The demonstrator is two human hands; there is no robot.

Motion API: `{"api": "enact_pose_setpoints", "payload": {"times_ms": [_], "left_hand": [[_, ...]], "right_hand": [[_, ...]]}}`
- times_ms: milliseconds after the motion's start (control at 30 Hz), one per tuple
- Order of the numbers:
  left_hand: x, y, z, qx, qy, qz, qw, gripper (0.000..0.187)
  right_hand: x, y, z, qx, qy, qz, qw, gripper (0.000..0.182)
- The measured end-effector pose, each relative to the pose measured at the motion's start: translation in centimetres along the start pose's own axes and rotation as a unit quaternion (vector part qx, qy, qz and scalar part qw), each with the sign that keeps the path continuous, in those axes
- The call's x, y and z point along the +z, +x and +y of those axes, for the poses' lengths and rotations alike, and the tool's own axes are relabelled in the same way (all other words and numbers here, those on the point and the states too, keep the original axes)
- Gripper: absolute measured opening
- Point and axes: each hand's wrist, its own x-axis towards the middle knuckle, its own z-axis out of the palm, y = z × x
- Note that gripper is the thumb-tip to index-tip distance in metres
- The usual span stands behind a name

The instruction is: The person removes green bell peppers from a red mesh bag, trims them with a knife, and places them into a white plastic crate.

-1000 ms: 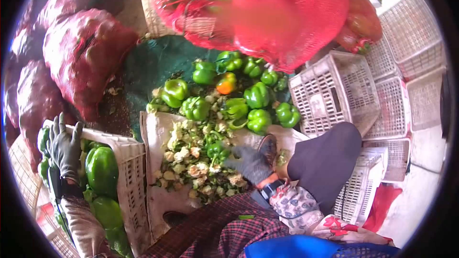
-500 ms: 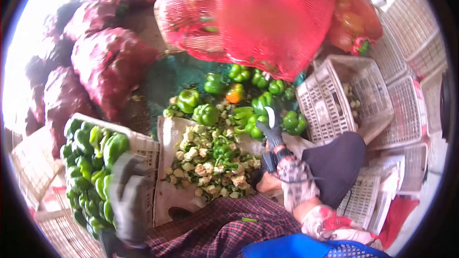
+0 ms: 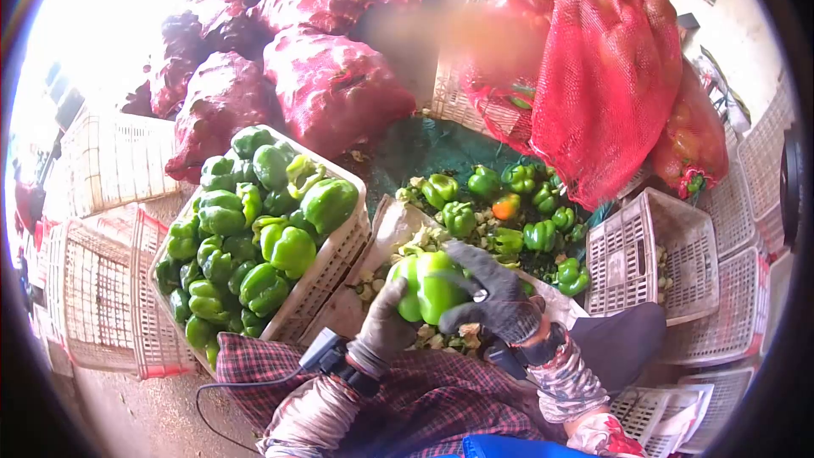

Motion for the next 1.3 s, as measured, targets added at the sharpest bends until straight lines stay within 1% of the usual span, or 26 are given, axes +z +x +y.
{"api": "enact_pose_setpoints", "payload": {"times_ms": [67,100,133,167,233,267,300,333,433,467,500,533,600,700,733,800,833,867,967,1000,1067,1100,1167,1233,1267,1300], "left_hand": [[1.3,-0.6,0.5,0.090,0.088,0.032,0.992,0.076],[1.6,-0.9,1.0,0.107,0.141,0.032,0.984,0.080],[2.4,-1.3,1.4,0.133,0.194,0.033,0.971,0.082],[3.0,-1.5,1.6,0.159,0.246,0.033,0.956,0.084],[2.6,-1.3,1.2,0.239,0.288,0.008,0.927,0.088],[2.3,-1.3,0.8,0.273,0.307,0.005,0.912,0.090],[1.9,-1.2,0.4,0.306,0.324,0.002,0.895,0.093],[1.6,-1.2,0.4,0.319,0.321,-0.006,0.892,0.086],[2.2,-1.7,0.3,0.348,0.331,0.025,0.877,0.085],[2.4,-2.0,0.5,0.334,0.328,0.054,0.882,0.083],[2.8,-2.3,0.4,0.302,0.263,0.080,0.913,0.083],[2.7,-2.3,0.4,0.303,0.273,0.086,0.909,0.083],[2.6,-2.3,0.6,0.293,0.279,0.090,0.910,0.081],[3.2,-2.8,0.5,0.267,0.250,0.092,0.926,0.076],[3.4,-2.7,0.4,0.266,0.225,0.096,0.933,0.075],[4.2,-2.6,0.3,0.239,0.142,0.096,0.956,0.069],[4.4,-2.7,0.3,0.230,0.145,0.102,0.957,0.065],[4.3,-2.7,0.1,0.207,0.113,0.093,0.967,0.062],[3.1,-2.6,-0.9,0.151,0.036,0.084,0.984,0.057],[2.8,-2.5,-1.1,0.134,0.011,0.083,0.987,0.056],[3.6,-3.1,0.1,0.047,-0.076,0.099,0.991,0.057],[3.8,-3.5,0.7,0.004,-0.118,0.107,0.987,0.057],[3.3,-3.5,0.9,-0.014,-0.125,0.094,0.988,0.056],[3.7,-3.7,1.0,-0.050,-0.171,0.099,0.979,0.055],[2.9,-3.3,0.5,-0.062,-0.203,0.073,0.974,0.056],[2.5,-3.2,0.1,-0.054,-0.187,0.066,0.979,0.057]], "right_hand": [[0.4,-0.5,-4.9,0.069,-0.118,0.066,0.988,0.049],[0.5,-0.8,-6.8,0.104,-0.178,0.101,0.973,0.040],[1.1,-2.1,-5.8,0.069,-0.219,0.137,0.963,0.025],[1.6,-3.0,-6.0,0.031,-0.304,0.117,0.945,0.023],[3.1,-3.8,-6.7,-0.044,-0.461,0.071,0.884,0.020],[3.5,-3.7,-7.9,-0.011,-0.411,0.058,0.910,0.020],[3.7,-3.9,-7.8,-0.018,-0.424,0.054,0.904,0.020],[3.9,-4.1,-7.5,-0.025,-0.436,0.048,0.898,0.021],[4.4,-4.6,-8.3,-0.071,-0.487,0.041,0.870,0.024],[4.7,-4.7,-8.6,-0.091,-0.505,0.039,0.858,0.025],[5.1,-5.1,-8.4,-0.049,-0.516,0.026,0.855,0.025],[5.7,-5.8,-7.8,-0.008,-0.526,0.011,0.850,0.026],[6.6,-6.8,-5.6,0.043,-0.462,0.035,0.885,0.024],[6.1,-7.2,-6.4,0.022,-0.490,0.031,0.871,0.016],[5.9,-7.8,-5.7,-0.005,-0.514,0.013,0.858,0.018],[6.1,-8.7,-4.5,0.009,-0.535,-0.008,0.845,0.020],[6.4,-9.0,-3.9,0.017,-0.545,-0.019,0.838,0.021],[6.4,-8.9,-3.5,0.003,-0.517,0.005,0.856,0.022],[6.4,-9.2,-2.4,0.006,-0.512,0.002,0.859,0.023],[6.4,-9.3,-1.5,0.010,-0.512,0.015,0.859,0.018],[6.3,-9.7,-0.3,0.023,-0.512,0.037,0.858,0.018],[6.3,-10.0,-0.3,0.023,-0.524,0.022,0.851,0.019],[6.1,-9.4,-0.7,0.017,-0.545,-0.007,0.838,0.026],[5.9,-9.3,1.3,0.095,-0.460,-0.029,0.882,0.044],[6.1,-8.7,3.1,0.024,-0.419,0.038,0.907,0.031],[5.6,-9.0,3.8,0.006,-0.428,0.037,0.903,0.027]]}}
